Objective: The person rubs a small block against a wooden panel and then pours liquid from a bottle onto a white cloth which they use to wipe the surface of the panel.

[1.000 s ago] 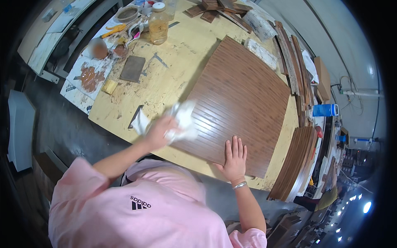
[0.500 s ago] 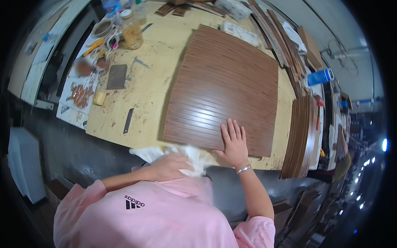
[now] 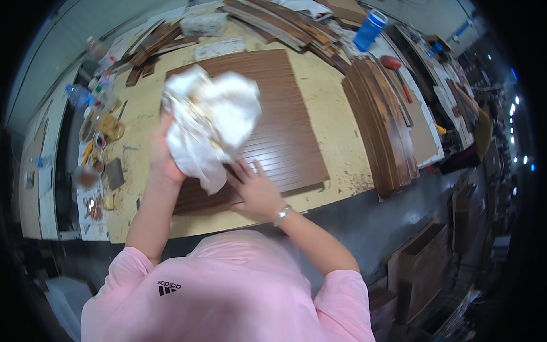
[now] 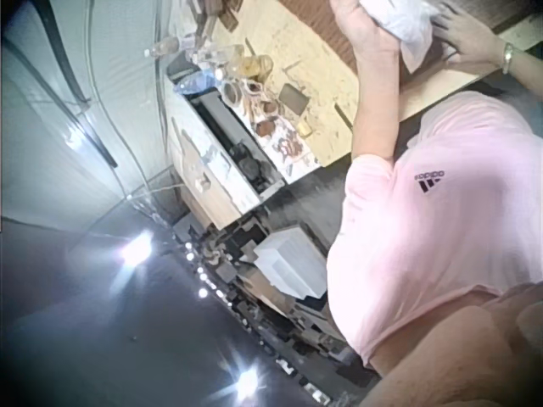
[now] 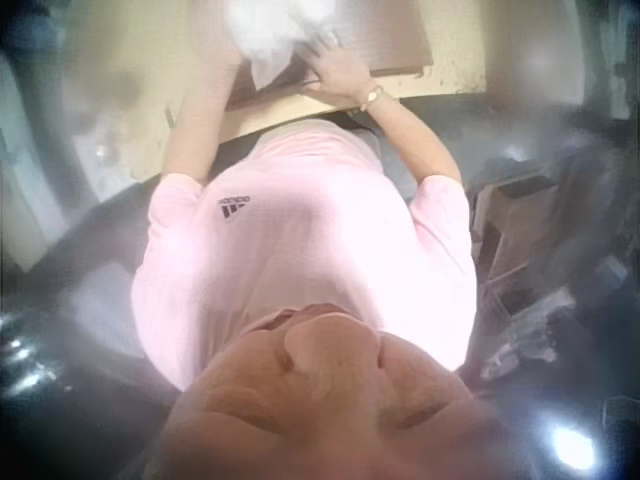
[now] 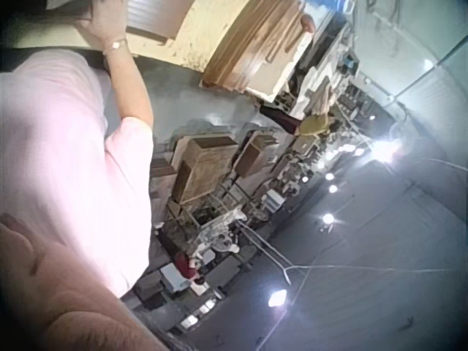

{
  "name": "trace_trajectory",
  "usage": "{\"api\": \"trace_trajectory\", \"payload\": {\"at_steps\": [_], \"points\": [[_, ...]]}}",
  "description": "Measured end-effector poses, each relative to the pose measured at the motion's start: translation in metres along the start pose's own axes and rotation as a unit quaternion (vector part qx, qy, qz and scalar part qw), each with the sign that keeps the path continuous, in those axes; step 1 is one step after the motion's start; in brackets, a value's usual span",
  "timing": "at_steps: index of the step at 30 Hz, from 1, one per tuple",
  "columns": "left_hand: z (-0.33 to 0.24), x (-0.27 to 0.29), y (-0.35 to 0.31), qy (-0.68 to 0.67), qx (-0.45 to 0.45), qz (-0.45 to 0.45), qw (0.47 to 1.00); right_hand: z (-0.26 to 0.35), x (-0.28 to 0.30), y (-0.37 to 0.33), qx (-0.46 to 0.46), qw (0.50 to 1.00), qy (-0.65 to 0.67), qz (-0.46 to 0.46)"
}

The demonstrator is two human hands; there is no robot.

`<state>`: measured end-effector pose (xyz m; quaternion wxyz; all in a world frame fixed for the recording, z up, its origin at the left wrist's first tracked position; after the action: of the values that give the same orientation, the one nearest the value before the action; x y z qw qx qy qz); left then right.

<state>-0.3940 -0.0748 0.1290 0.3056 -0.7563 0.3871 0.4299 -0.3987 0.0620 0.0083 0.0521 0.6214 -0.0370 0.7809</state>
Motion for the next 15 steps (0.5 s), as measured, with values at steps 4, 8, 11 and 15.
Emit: {"api": "trace_trajectory", "payload": {"at_steps": [4,8,11,15], "points": [[0.031,-0.054,0.050,-0.067,0.014,0.108,0.992,-0.001,0.024,-0.014,0.051,0.986,0.077,-0.139],[0.154,-0.085,0.065,0.219,0.026,0.070,0.973,-0.021,-0.006,-0.005,0.074,0.986,0.139,0.051],[0.278,-0.099,0.041,0.585,-0.090,0.365,0.719,-0.025,-0.015,-0.007,0.081,0.969,0.152,-0.177],[0.337,-0.046,0.055,0.741,-0.218,0.561,0.297,-0.026,-0.023,-0.005,0.064,0.957,0.282,-0.001]]}}
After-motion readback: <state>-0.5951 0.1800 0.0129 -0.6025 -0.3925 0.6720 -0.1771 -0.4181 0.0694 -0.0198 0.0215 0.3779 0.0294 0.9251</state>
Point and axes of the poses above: each hand's wrist, its own y-axis towards the middle knuckle, its own x-axis out of the back of the hand, z = x × y, the point moved 10 cm from there along y, towards the middle knuckle, and after that the axes turned 2 degrees about -y, right-handed, at the moved point
